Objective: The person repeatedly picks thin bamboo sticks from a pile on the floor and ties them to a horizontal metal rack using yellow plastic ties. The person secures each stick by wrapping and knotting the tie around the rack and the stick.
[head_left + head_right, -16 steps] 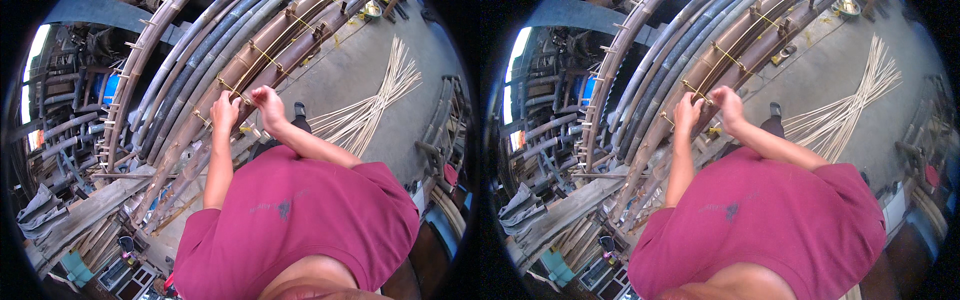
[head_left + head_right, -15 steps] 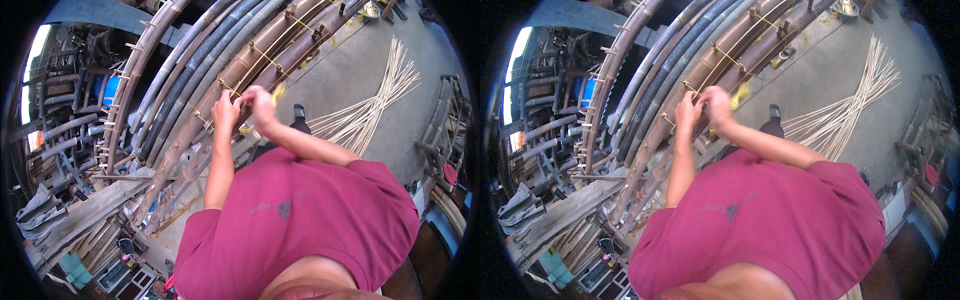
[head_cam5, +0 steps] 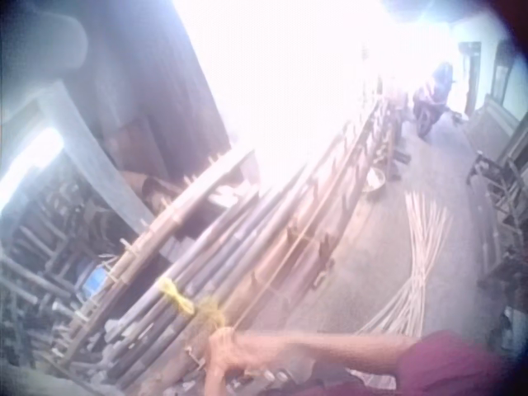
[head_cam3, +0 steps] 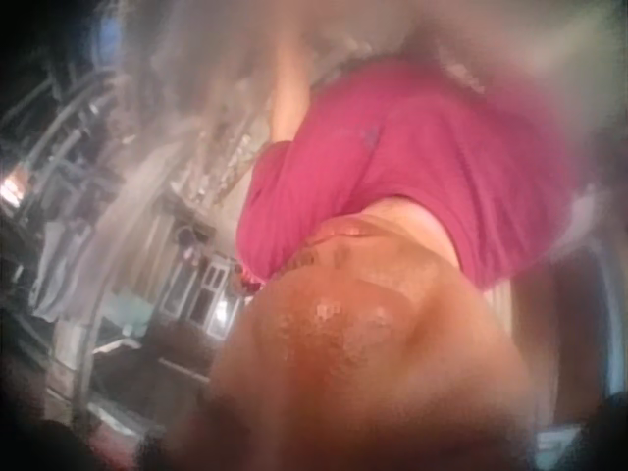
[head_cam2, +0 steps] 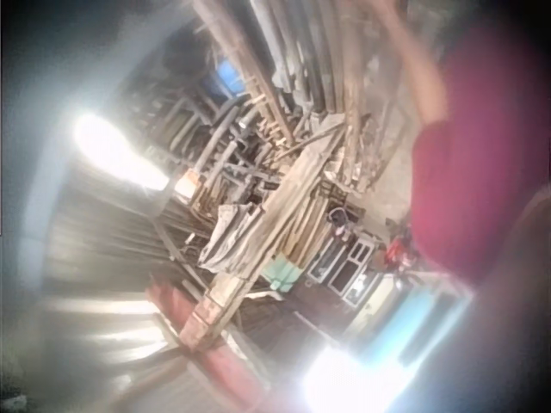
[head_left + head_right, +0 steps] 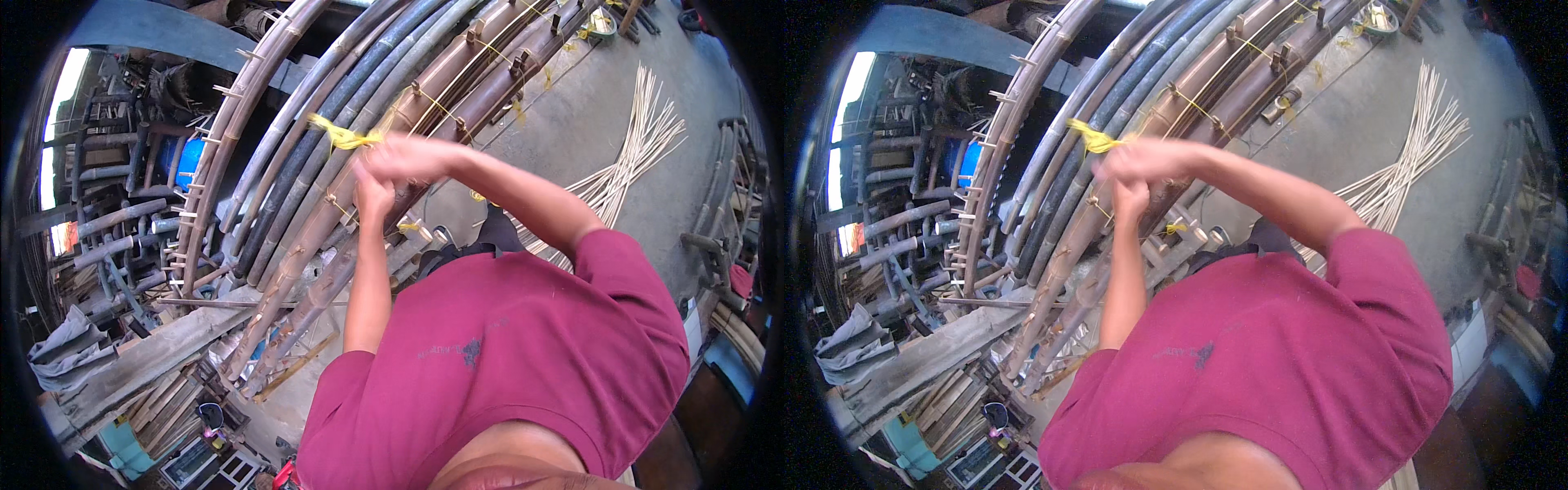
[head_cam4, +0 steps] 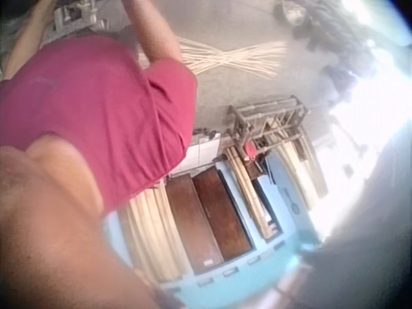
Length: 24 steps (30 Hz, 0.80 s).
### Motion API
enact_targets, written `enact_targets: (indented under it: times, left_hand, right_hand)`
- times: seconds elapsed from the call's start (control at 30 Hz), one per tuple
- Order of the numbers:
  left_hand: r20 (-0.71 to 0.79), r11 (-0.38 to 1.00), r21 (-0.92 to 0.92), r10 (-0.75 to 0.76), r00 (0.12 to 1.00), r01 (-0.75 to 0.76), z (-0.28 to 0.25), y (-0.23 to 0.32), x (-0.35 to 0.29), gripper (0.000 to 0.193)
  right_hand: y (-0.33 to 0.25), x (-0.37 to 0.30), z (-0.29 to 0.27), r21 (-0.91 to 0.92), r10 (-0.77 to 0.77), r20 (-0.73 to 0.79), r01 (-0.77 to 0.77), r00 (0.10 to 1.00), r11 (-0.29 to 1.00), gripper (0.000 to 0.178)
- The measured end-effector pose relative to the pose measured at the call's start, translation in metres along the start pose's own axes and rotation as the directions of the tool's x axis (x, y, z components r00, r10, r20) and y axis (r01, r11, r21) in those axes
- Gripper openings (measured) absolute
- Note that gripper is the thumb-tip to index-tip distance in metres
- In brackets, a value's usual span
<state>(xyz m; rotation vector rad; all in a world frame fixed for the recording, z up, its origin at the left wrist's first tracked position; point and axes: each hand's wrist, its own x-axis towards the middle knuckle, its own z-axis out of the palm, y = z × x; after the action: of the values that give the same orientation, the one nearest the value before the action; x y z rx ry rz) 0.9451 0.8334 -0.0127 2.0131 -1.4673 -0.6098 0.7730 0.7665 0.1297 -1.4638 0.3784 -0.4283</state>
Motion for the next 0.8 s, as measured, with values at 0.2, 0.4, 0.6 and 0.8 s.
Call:
enact_targets:
  times: [0.2,0.4,0.6,0.8]
  left_hand:
    - [0.061,0.938,-0.324,0.155,0.986,-0.128,-0.028,0.068,0.027,0.024]
    - [-0.355,0.934,0.217,0.345,0.869,-0.282,-0.018,-0.005,0.144,0.028]
    - [0.144,0.96,0.255,0.076,0.987,-0.111,-0.059,0.011,0.121,0.036]
    - [0.069,0.947,0.322,-0.022,0.997,-0.001,-0.123,-0.035,-0.021,0.028]
  right_hand:
    - [0.105,-0.069,0.033,-0.436,0.005,0.029,0.008,1.0,0.9,0.043]
    - [0.104,-0.1,0.049,-0.434,-0.156,-0.162,0.072,0.974,0.898,0.046]
    - [0.135,-0.107,0.08,0.705,0.529,-0.593,0.075,0.607,0.705,0.057]
    - [0.13,-0.058,0.162,0.876,0.558,0.211,-0.409,0.802,0.256,0.062]
